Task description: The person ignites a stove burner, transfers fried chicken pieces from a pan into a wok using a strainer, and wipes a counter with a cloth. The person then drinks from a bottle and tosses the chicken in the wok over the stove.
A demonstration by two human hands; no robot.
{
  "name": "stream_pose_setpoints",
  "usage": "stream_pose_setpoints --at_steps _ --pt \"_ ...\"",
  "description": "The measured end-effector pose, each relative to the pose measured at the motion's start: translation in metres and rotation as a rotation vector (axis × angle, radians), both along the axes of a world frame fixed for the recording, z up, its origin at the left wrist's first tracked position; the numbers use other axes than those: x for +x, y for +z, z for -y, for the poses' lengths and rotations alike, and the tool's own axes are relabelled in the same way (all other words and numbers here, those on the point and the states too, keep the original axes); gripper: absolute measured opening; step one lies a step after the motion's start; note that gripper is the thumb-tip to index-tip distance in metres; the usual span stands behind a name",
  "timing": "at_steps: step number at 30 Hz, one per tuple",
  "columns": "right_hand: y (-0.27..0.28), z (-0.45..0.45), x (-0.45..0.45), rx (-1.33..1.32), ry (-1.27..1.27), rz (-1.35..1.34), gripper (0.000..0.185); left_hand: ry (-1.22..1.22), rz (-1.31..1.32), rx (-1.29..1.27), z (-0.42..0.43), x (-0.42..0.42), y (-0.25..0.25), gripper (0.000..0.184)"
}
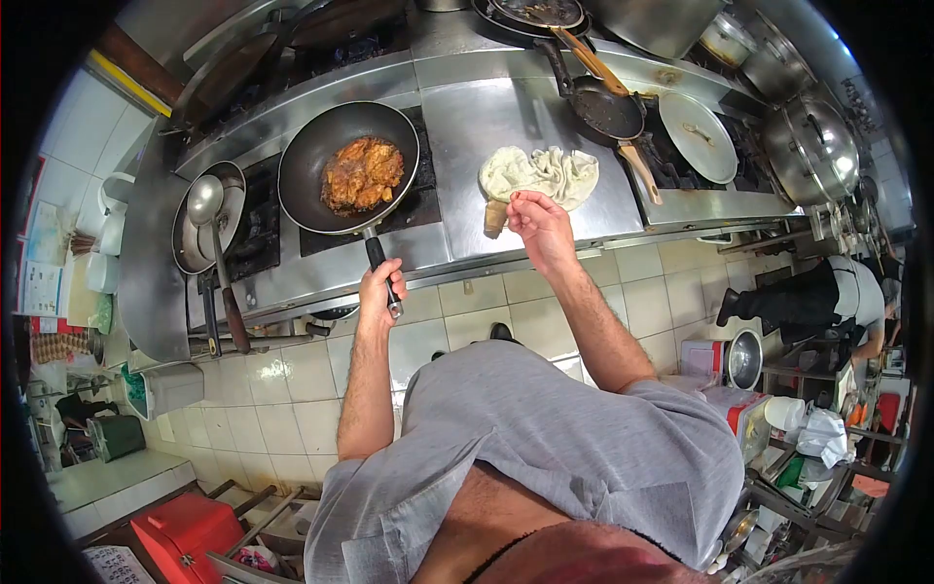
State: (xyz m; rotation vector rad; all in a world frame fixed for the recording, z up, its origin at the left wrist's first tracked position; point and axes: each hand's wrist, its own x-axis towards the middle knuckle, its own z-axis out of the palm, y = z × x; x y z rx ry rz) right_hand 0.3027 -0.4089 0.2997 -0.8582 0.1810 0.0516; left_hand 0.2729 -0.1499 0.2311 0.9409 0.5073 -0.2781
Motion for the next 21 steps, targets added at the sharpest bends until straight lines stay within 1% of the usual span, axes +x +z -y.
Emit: stream_pose_setpoints --at_steps 5,8,11,12,13,15,17,18,20,21 --pt "0.002 -0.002 -0.002 -0.014 0.003 -0.006 0.006 0.011 0.006 -0.007 0.002 -0.002 0.003 0.016" --pt "0.000 0.000 0.002 0.025 0.006 -0.006 0.006 0.022 -0.019 -0.050 0.010 -0.013 0.011 0.011" --pt "-0.007 0.006 0.004 0.083 0.047 -0.014 0.007 -0.015 -0.050 -0.050 0.018 -0.027 0.022 0.011" --pt "-0.008 0.007 0.004 0.056 0.020 -0.029 0.006 -0.026 -0.056 -0.020 0.016 -0.027 0.022 0.013" --pt "-0.010 0.007 0.005 0.030 -0.001 -0.045 0.006 -0.068 -0.011 -0.012 0.006 -0.022 0.007 0.015" --pt "-0.016 0.006 0.006 0.013 0.031 -0.022 0.009 -0.072 0.057 0.085 -0.008 -0.005 0.004 0.020" --pt "-0.017 0.003 0.009 -0.106 0.021 0.019 0.011 -0.097 0.101 0.260 -0.011 0.002 -0.010 0.020" --pt "-0.014 0.000 0.008 -0.099 0.046 0.035 0.011 -0.120 0.194 0.275 -0.001 -0.007 -0.003 0.021" --pt "-0.007 -0.003 0.005 -0.148 -0.022 0.031 0.013 -0.070 0.032 0.009 0.023 -0.033 0.021 0.021" --pt "-0.010 -0.002 0.009 -0.144 -0.008 0.033 0.013 -0.038 -0.052 -0.006 0.031 -0.042 0.030 0.021"
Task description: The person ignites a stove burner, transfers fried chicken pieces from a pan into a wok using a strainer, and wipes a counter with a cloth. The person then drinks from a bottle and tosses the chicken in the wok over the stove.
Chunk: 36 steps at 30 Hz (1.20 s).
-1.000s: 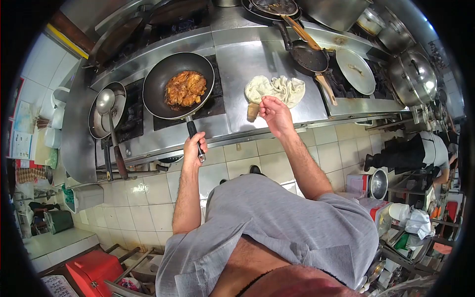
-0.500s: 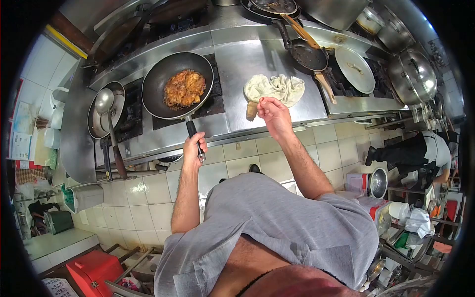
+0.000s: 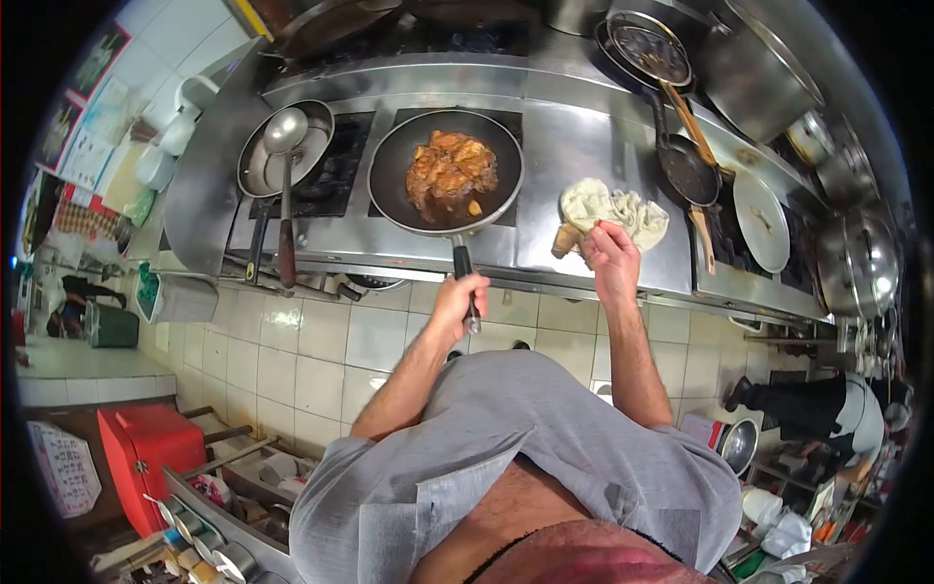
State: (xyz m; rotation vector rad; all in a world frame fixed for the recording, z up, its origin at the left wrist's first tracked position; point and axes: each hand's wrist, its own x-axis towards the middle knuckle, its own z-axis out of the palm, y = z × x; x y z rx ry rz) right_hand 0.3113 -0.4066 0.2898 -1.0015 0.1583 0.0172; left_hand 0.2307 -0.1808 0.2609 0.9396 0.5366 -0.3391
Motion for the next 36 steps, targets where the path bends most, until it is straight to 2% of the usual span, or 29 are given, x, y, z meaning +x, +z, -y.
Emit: stream_pose_setpoints --at_steps 4,5,8,16,20,22,24,25,26,28,30,33,36 --pt "-0.009 -0.002 -0.001 0.049 0.004 0.058 0.013 -0.085 0.103 0.120 -0.036 0.014 -0.026 0.016" --pt "-0.008 -0.003 0.000 0.056 0.006 0.054 0.012 -0.017 0.083 0.058 -0.039 0.022 -0.018 0.011" --pt "-0.003 -0.004 0.005 0.081 0.036 0.064 0.009 0.012 0.064 -0.043 -0.040 0.026 -0.015 0.011" --pt "-0.002 0.009 0.007 0.094 0.038 0.196 0.010 0.006 0.108 0.009 -0.024 0.017 -0.020 0.013" --pt "0.009 0.009 0.006 0.198 0.042 0.208 0.019 -0.001 0.091 0.012 -0.034 0.028 -0.018 0.013" --pt "0.011 0.010 0.004 0.365 0.188 0.173 0.025 -0.025 0.102 0.041 -0.040 0.036 -0.025 0.014" --pt "0.011 0.007 0.002 0.339 0.167 0.132 0.027 0.006 0.156 0.105 -0.040 0.045 -0.033 0.015" --pt "0.008 0.008 0.003 0.325 0.199 0.133 0.026 -0.060 0.156 0.100 -0.036 0.039 -0.037 0.017" --pt "0.006 0.010 0.005 0.310 0.224 0.137 0.026 -0.060 0.155 -0.028 -0.027 0.030 -0.036 0.017" --pt "0.004 0.011 0.003 0.299 0.196 0.132 0.026 -0.005 0.091 0.003 -0.009 0.009 -0.013 0.016" --pt "0.004 0.011 0.001 0.131 0.099 0.056 0.022 -0.035 0.090 0.095 -0.012 0.003 -0.012 0.015" --pt "0.006 0.011 -0.003 0.156 0.105 0.058 0.023 -0.067 0.129 0.115 -0.037 0.024 -0.030 0.019" --pt "0.015 0.006 -0.006 0.167 0.087 0.063 0.023 -0.020 0.074 0.021 -0.042 0.030 -0.024 0.011"
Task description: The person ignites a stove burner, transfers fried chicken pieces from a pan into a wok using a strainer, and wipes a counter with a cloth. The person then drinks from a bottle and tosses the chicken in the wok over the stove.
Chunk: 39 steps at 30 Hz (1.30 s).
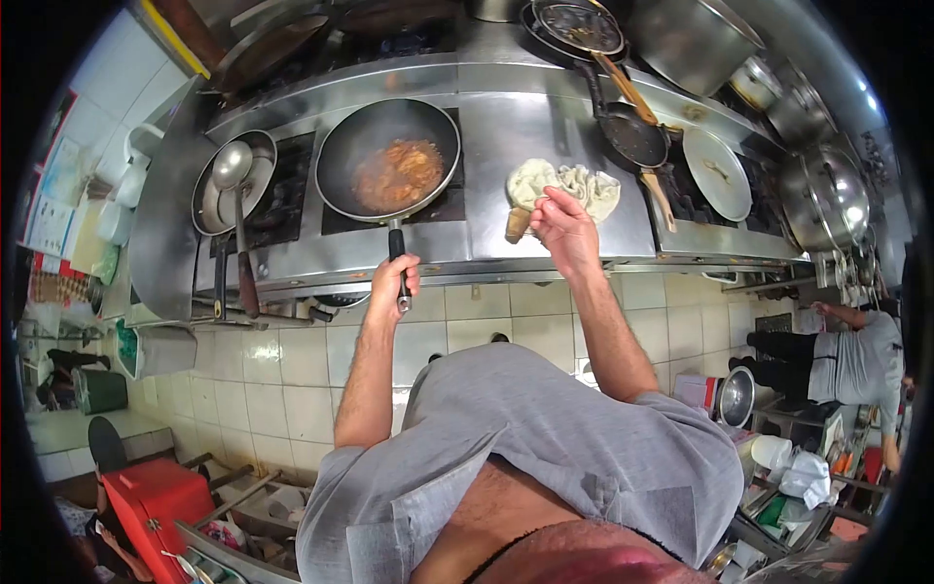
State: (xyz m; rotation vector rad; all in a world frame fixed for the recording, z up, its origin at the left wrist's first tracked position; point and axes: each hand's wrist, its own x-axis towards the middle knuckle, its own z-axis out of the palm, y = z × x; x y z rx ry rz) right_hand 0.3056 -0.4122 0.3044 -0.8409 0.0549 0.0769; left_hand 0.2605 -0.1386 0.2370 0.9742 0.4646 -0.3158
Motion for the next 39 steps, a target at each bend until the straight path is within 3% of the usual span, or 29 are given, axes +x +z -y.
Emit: stream_pose_setpoints --at_steps 26,34,39 --pt "0.004 0.002 -0.007 0.047 0.015 0.074 0.008 0.014 0.020 -0.003 0.012 -0.005 -0.003 0.016" --pt "0.002 -0.003 -0.011 -0.045 -0.043 0.147 0.007 0.014 0.020 -0.025 0.011 -0.006 -0.006 0.021" --pt "0.002 -0.007 -0.012 -0.092 -0.059 0.108 0.008 -0.059 0.045 -0.013 0.005 -0.001 -0.011 0.015"
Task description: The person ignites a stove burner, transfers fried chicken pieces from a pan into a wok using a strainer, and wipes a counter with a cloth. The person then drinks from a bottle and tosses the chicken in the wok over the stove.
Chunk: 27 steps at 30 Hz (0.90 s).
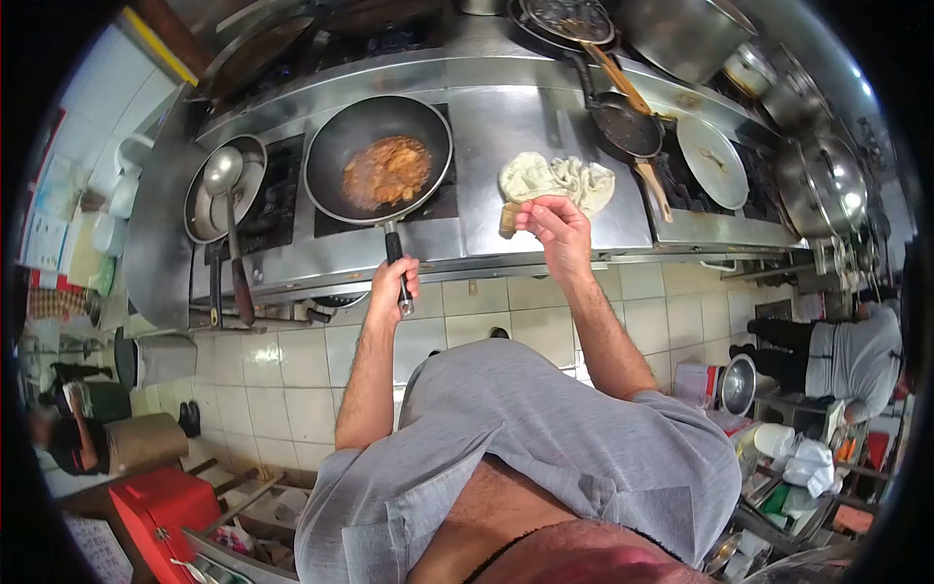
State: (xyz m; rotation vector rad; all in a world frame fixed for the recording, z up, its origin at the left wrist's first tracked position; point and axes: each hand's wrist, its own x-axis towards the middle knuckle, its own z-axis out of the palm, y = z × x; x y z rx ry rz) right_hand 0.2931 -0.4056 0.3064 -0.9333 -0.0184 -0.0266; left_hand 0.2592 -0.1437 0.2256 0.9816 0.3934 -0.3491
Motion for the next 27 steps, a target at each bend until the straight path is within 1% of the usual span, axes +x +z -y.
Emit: stream_pose_setpoints --at_steps 1,3,5,7,8,9,10,11,13,14,15,16,17,19,20,21,22,23,25,26,27 --pt "-0.003 -0.002 0.000 -0.013 0.002 -0.008 0.008 0.026 -0.003 0.003 -0.004 0.004 -0.001 0.015" --pt "-0.007 -0.004 0.000 -0.024 0.045 -0.030 0.010 -0.007 0.023 -0.002 -0.009 0.011 0.001 0.013" --pt "-0.004 -0.008 -0.001 -0.054 -0.017 -0.095 0.013 -0.007 0.029 0.147 -0.002 0.007 0.002 0.016" --pt "-0.014 -0.002 0.003 -0.073 0.024 -0.109 0.014 0.037 0.042 0.143 0.026 -0.020 0.014 0.015" --pt "-0.019 0.002 0.003 -0.096 0.024 -0.139 0.015 0.033 -0.032 0.086 0.036 -0.034 0.018 0.015" --pt "-0.022 0.004 0.005 -0.094 0.045 -0.134 0.015 0.024 -0.105 0.027 0.040 -0.042 0.021 0.015" --pt "-0.025 0.006 0.006 -0.075 0.054 -0.132 0.014 0.027 -0.100 0.035 0.036 -0.041 0.018 0.020" --pt "-0.029 0.007 0.004 -0.058 0.062 -0.138 0.013 0.043 -0.107 0.035 0.028 -0.036 0.014 0.020" --pt "-0.033 0.005 0.003 -0.069 0.111 -0.122 0.012 -0.039 0.066 0.238 -0.001 -0.014 0.007 0.020" --pt "-0.033 0.003 0.004 -0.055 0.142 -0.097 0.012 -0.048 0.013 0.181 -0.012 0.000 0.011 0.022" --pt "-0.031 0.000 0.006 -0.039 0.172 -0.066 0.011 0.038 -0.004 0.140 -0.012 0.005 0.013 0.021" --pt "-0.034 -0.001 0.008 -0.030 0.185 -0.075 0.016 0.028 -0.009 0.077 -0.007 0.004 0.014 0.021" --pt "-0.028 -0.004 0.008 -0.034 0.199 -0.062 0.016 0.017 -0.011 0.013 0.003 -0.003 0.015 0.020" --pt "-0.017 -0.011 0.004 0.015 0.176 -0.179 0.025 0.055 -0.030 0.061 0.029 -0.022 0.018 0.020" --pt "-0.019 -0.009 0.004 0.020 0.146 -0.255 0.034 0.045 -0.041 0.048 0.034 -0.025 0.019 0.019" --pt "-0.024 -0.007 0.005 0.038 0.128 -0.281 0.037 0.049 -0.053 0.037 0.032 -0.027 0.021 0.019" --pt "-0.032 -0.004 0.007 0.053 0.126 -0.312 0.039 0.021 -0.003 0.077 0.022 -0.021 0.018 0.020" --pt "-0.043 0.001 0.010 0.082 0.170 -0.274 0.041 0.006 0.040 0.121 0.007 -0.012 0.011 0.021" --pt "-0.048 0.004 0.010 0.049 0.185 -0.260 0.043 0.046 0.077 0.107 -0.022 0.011 -0.003 0.022" --pt "-0.049 0.005 0.010 0.089 0.193 -0.251 0.042 0.095 0.047 0.074 -0.021 0.013 -0.002 0.021" --pt "-0.050 0.006 0.010 0.075 0.229 -0.225 0.042 0.134 0.026 0.038 -0.014 0.011 -0.001 0.021"
